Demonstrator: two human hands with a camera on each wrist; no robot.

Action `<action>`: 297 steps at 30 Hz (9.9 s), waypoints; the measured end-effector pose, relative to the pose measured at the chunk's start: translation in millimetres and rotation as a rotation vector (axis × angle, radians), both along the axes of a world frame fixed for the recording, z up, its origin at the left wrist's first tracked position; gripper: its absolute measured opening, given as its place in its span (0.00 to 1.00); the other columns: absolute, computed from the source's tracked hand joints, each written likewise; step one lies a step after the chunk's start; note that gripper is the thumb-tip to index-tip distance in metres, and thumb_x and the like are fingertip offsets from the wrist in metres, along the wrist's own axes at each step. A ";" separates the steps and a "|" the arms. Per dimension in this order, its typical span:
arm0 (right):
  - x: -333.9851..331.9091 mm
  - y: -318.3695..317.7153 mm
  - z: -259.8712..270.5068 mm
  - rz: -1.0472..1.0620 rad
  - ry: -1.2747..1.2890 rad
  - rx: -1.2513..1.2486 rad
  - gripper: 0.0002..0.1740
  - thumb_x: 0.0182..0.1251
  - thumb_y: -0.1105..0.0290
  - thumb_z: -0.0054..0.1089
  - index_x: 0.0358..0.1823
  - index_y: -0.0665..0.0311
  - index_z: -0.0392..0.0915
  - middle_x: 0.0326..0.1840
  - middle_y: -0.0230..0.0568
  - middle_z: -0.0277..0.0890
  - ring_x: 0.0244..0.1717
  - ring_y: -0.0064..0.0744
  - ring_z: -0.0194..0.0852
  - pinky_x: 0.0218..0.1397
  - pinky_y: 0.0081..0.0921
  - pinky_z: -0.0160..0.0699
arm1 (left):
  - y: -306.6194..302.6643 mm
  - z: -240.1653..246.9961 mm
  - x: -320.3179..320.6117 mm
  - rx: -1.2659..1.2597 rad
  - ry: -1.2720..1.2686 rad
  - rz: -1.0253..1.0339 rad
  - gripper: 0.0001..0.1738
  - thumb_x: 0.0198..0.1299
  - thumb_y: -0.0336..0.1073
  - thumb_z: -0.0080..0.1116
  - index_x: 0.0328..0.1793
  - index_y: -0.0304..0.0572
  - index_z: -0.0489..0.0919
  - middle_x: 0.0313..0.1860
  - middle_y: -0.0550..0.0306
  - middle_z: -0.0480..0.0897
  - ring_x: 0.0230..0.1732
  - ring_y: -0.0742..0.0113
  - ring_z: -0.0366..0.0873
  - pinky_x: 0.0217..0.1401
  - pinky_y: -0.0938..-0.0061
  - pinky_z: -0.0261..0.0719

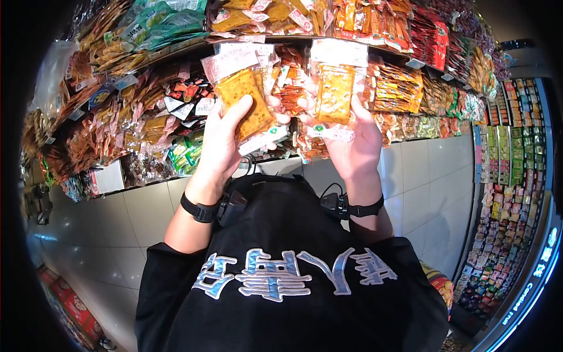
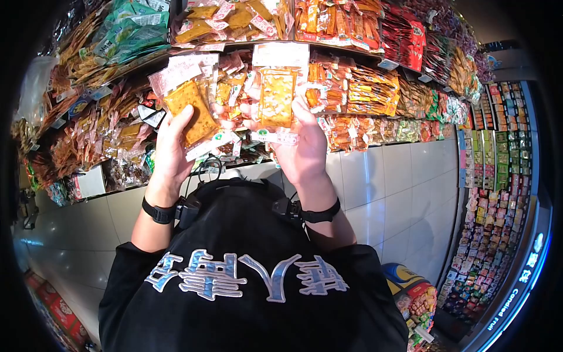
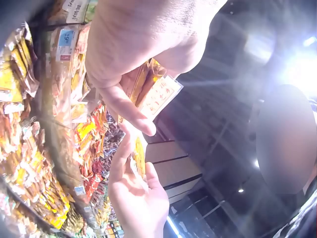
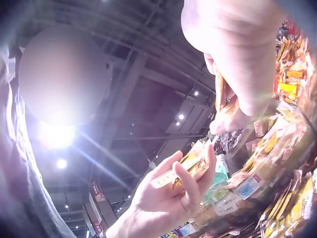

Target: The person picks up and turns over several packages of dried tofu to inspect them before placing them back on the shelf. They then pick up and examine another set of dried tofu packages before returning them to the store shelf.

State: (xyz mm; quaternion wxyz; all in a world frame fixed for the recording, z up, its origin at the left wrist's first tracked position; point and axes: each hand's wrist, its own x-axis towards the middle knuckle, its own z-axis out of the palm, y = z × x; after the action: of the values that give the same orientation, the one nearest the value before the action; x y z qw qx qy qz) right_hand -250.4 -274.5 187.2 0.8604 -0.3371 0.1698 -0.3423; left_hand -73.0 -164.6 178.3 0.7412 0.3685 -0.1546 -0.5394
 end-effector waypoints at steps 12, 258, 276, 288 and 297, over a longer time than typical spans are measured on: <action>4.0 -0.7 5.7 0.013 -0.059 0.049 0.30 0.79 0.58 0.34 0.74 0.69 0.54 0.70 0.58 0.64 0.66 0.58 0.68 0.66 0.51 0.70 | 3.7 -13.2 5.3 -0.121 0.135 -0.138 0.31 0.72 0.55 0.41 0.63 0.31 0.69 0.49 0.43 0.82 0.43 0.50 0.86 0.29 0.67 0.89; 75.1 300.6 -42.5 -0.002 0.304 -0.199 0.25 0.74 0.74 0.44 0.71 0.68 0.56 0.64 0.48 0.68 0.63 0.40 0.71 0.68 0.39 0.69 | 369.3 -28.3 119.1 -0.013 0.067 0.319 0.16 0.73 0.31 0.36 0.63 0.33 0.62 0.61 0.27 0.74 0.62 0.39 0.76 0.65 0.54 0.77; 81.8 258.0 -57.8 0.005 0.216 -0.093 0.26 0.74 0.75 0.45 0.72 0.68 0.55 0.66 0.48 0.67 0.65 0.42 0.70 0.70 0.40 0.68 | 343.4 -32.5 161.6 -0.721 0.557 0.016 0.28 0.76 0.48 0.32 0.20 0.47 0.63 0.13 0.62 0.66 0.15 0.71 0.64 0.17 0.78 0.66; 71.6 156.3 -41.4 0.082 0.299 -0.196 0.23 0.76 0.70 0.46 0.69 0.69 0.61 0.64 0.47 0.71 0.63 0.39 0.73 0.68 0.39 0.71 | 267.2 -21.2 128.2 -0.970 0.593 0.120 0.26 0.74 0.49 0.38 0.21 0.46 0.64 0.14 0.62 0.66 0.16 0.71 0.64 0.18 0.78 0.65; 44.6 74.2 -38.1 0.128 0.353 -0.208 0.21 0.76 0.70 0.46 0.67 0.68 0.65 0.64 0.43 0.73 0.63 0.34 0.73 0.68 0.36 0.71 | 202.5 -31.5 84.7 -1.007 0.631 0.271 0.23 0.71 0.45 0.45 0.21 0.45 0.65 0.16 0.63 0.65 0.18 0.73 0.63 0.21 0.78 0.64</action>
State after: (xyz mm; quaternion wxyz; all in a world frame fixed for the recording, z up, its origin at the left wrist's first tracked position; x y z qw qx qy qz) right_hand -205.8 -200.3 149.2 0.7978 -0.4890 0.2598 -0.2384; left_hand 11.7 37.9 146.8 0.8964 -0.1885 -0.1152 -0.3842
